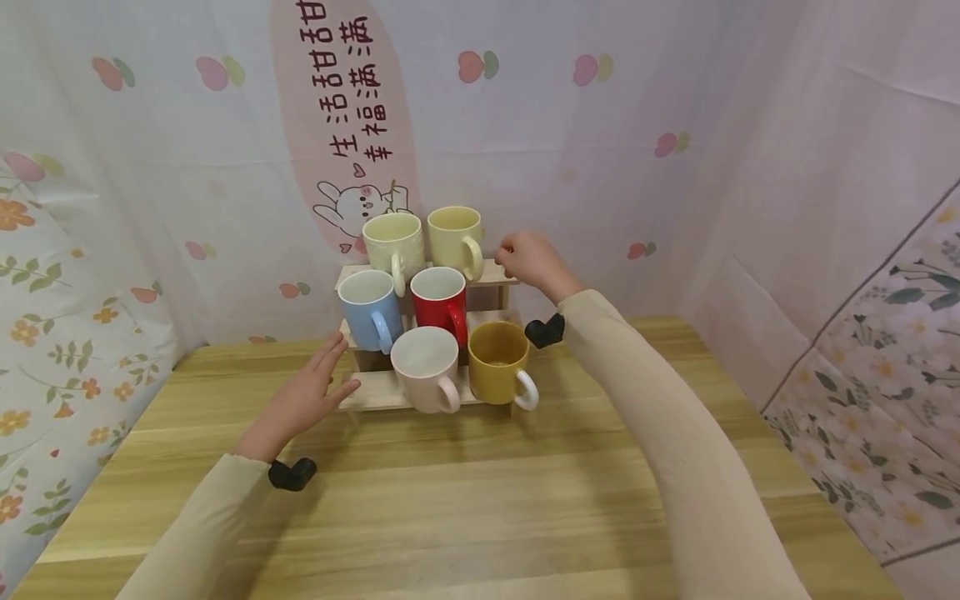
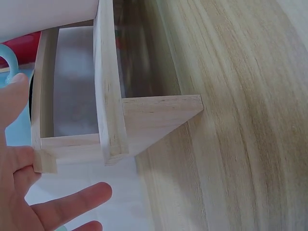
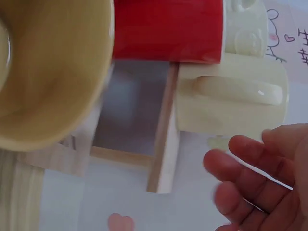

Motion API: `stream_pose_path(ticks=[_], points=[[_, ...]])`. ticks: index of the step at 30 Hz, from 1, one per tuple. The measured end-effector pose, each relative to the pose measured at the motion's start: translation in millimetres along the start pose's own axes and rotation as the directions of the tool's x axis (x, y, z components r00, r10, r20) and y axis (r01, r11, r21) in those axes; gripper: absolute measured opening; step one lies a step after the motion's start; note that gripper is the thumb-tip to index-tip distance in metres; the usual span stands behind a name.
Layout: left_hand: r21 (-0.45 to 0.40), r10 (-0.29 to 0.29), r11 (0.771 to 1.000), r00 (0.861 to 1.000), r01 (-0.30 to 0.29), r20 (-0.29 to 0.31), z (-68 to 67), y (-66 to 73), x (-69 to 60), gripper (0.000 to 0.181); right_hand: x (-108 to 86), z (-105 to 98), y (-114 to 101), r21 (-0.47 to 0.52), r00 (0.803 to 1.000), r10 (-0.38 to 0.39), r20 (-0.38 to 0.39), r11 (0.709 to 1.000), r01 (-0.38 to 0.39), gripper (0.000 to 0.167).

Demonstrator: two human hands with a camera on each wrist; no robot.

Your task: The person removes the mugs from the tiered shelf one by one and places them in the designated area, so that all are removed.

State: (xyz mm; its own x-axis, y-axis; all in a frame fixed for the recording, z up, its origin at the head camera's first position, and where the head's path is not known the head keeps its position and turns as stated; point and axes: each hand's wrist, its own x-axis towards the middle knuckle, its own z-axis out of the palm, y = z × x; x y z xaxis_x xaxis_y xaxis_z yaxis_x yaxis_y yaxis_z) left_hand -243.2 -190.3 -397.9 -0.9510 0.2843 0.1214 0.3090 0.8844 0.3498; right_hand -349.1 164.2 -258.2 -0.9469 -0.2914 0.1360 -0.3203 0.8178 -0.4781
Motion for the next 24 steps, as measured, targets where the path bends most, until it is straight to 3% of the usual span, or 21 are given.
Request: stream_pose_path(ticks=[4,14,24], points=[[0.007,0.006,1.000,1.000,-0.006,-0.001,0.4,0.6,-1.0,0.075,1.3,-3.8,-5.3,0.036,0.999,0.038,0.017,0.999,-0.039,0.038],[0.004,0.003,1.000,1.000,-0.003,-0.021,0.6,-2.4,-1.8,0.075,10.8,-2.5,-24.8,-0.013,0.993,0.097,0.062,0.995,-0.096,0.043],[-0.017,0.005,1.000,1.000,-0.005,-0.028,-0.9,-1.8,-0.7,0.073,18.9,6.2,-31.5,-0.048,0.999,-0.038,0.004,0.998,0.038,0.036]])
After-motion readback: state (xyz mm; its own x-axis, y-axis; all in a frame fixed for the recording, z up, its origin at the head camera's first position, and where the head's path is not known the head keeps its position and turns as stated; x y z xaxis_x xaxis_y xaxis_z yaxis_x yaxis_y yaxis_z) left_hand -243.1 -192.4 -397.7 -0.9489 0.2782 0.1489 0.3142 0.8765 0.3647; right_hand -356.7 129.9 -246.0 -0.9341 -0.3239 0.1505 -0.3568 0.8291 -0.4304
